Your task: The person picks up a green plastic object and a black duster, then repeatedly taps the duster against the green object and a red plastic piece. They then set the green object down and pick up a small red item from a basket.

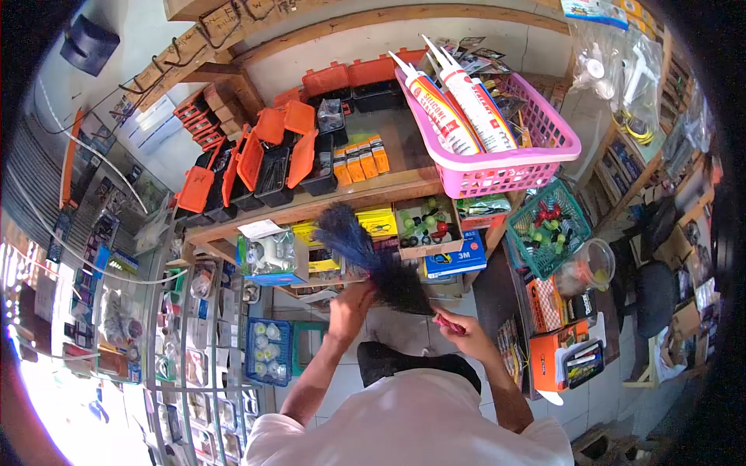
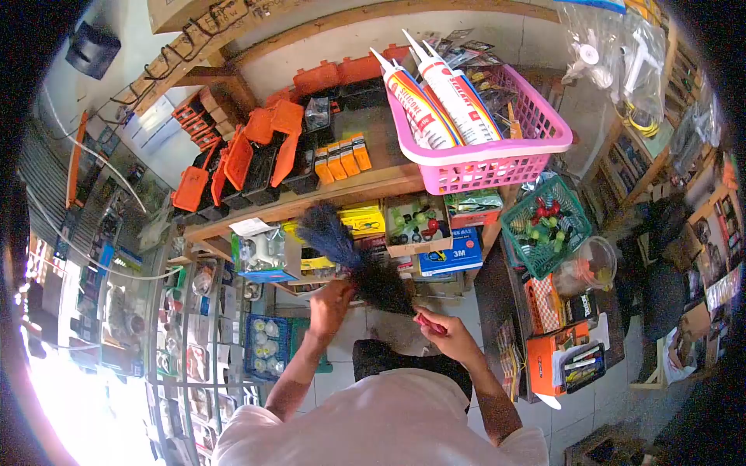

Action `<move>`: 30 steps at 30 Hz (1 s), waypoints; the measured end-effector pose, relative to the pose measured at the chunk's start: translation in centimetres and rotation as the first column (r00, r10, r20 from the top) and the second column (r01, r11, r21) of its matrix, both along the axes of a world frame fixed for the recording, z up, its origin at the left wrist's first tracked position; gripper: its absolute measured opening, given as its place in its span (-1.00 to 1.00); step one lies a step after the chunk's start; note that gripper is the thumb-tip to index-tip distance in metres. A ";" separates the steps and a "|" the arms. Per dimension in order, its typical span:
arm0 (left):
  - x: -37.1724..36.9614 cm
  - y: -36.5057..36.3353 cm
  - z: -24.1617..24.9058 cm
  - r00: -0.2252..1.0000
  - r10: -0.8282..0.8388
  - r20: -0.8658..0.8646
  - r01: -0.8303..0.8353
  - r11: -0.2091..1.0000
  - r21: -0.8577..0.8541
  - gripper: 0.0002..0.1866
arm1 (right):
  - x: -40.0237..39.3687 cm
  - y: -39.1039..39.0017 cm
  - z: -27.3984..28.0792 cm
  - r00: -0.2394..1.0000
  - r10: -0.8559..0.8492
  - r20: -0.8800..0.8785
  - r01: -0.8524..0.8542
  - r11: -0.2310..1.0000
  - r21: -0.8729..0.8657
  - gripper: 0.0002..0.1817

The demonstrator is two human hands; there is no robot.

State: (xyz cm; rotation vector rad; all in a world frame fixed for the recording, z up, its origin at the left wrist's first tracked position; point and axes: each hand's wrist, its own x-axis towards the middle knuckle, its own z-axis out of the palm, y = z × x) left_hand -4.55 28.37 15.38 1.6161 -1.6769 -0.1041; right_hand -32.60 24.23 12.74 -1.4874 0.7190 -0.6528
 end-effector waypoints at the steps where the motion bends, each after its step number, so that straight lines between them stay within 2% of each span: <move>1: 1.0 -0.3 -0.1 0.998 0.066 -0.012 -0.067 0.997 -0.035 -0.88 | -0.6 0.1 -0.2 0.999 0.022 -0.027 -0.022 1.000 -0.002 -0.52; 3: 2.9 -0.4 0.7 0.976 0.207 -0.064 -0.210 0.977 -0.044 -0.91 | -1.9 0.1 -0.3 0.997 0.052 -0.060 -0.052 0.999 -0.005 -0.52; 6: 4.7 0.3 0.5 0.956 0.292 0.009 -0.291 0.956 -0.032 -0.89 | -2.6 0.1 -0.7 0.987 0.130 -0.090 -0.130 0.991 -0.002 -0.53; 8: 3.5 1.0 -0.4 0.985 0.085 0.153 -0.088 0.996 0.015 -0.87 | -2.2 0.1 -1.5 0.994 0.103 -0.038 -0.100 0.993 0.068 -0.53; 9: 2.5 0.8 -0.8 0.985 0.083 0.152 -0.087 0.996 0.019 -0.87 | -1.7 0.0 -1.6 0.994 0.102 -0.039 -0.099 0.992 0.072 -0.53; 11: 0.6 0.2 -1.3 0.984 -0.093 0.150 0.115 0.982 -0.147 -0.87 | -0.5 -0.3 -1.4 0.999 0.047 -0.003 -0.047 0.997 0.060 -0.53; 12: 0.9 0.1 -1.3 0.983 -0.102 0.150 0.124 0.981 -0.146 -0.87 | -0.5 -0.4 -1.1 0.999 0.038 -0.003 -0.038 0.997 0.060 -0.53; 15: 3.5 0.1 -1.2 0.951 0.038 0.308 -0.015 0.997 -0.076 -0.84 | -1.2 -0.3 -0.7 0.999 0.036 -0.014 -0.034 0.992 0.122 -0.52; 16: 3.5 -0.1 0.9 0.970 0.058 0.236 -0.010 0.980 -0.201 -0.79 | -2.0 -0.3 -1.2 0.999 0.044 -0.005 -0.043 0.992 0.122 -0.52; 17: 4.1 -0.1 1.2 0.970 0.065 0.235 -0.016 0.979 -0.203 -0.79 | -2.4 -0.5 -1.5 0.998 0.057 0.004 -0.057 0.991 0.120 -0.53; 18: 4.9 0.0 1.4 0.979 0.121 0.162 -0.090 0.978 -0.190 -0.79 | -2.6 -0.7 -1.2 0.998 0.065 0.005 -0.065 0.991 0.118 -0.53; 19: 5.3 0.3 1.6 0.980 0.178 0.089 -0.161 0.972 -0.169 -0.78 | -2.8 -0.5 -0.6 0.988 0.105 -0.111 -0.099 0.993 0.063 -0.53; 20: 5.3 0.5 1.5 0.979 0.183 0.091 -0.166 0.972 -0.166 -0.78 | -2.8 -0.4 -0.4 0.964 0.136 -0.228 -0.136 0.991 0.012 -0.53; 21: 4.8 0.4 1.3 0.986 0.116 0.120 -0.095 0.981 -0.169 -0.78 | -2.4 -0.1 -0.8 0.963 0.140 -0.229 -0.140 0.990 0.015 -0.53; 23: 3.6 0.0 0.8 0.984 -0.022 0.176 0.053 0.983 -0.174 -0.76 | -1.4 0.4 -2.2 0.993 0.101 -0.060 -0.099 0.994 0.045 -0.54; 24: 2.9 0.0 0.6 0.984 -0.004 0.175 0.033 0.986 -0.162 -0.74 | -1.4 0.5 -2.3 0.993 0.101 -0.060 -0.099 0.994 0.041 -0.54; 26: 2.6 0.1 0.7 0.991 0.017 0.132 0.007 0.983 -0.183 -0.73 | -1.4 0.5 -2.4 0.999 -0.027 -0.038 0.029 0.997 0.065 -0.54; 28: 2.8 0.0 0.6 0.998 0.032 0.056 -0.020 0.980 -0.198 -0.73 | -2.4 0.5 -2.1 0.997 -0.065 -0.033 0.067 0.995 0.074 -0.54; 30: 3.4 0.3 0.8 0.997 0.029 0.067 -0.017 0.985 -0.174 -0.73 | -3.8 0.5 -2.1 0.995 -0.097 -0.030 0.099 0.992 0.083 -0.54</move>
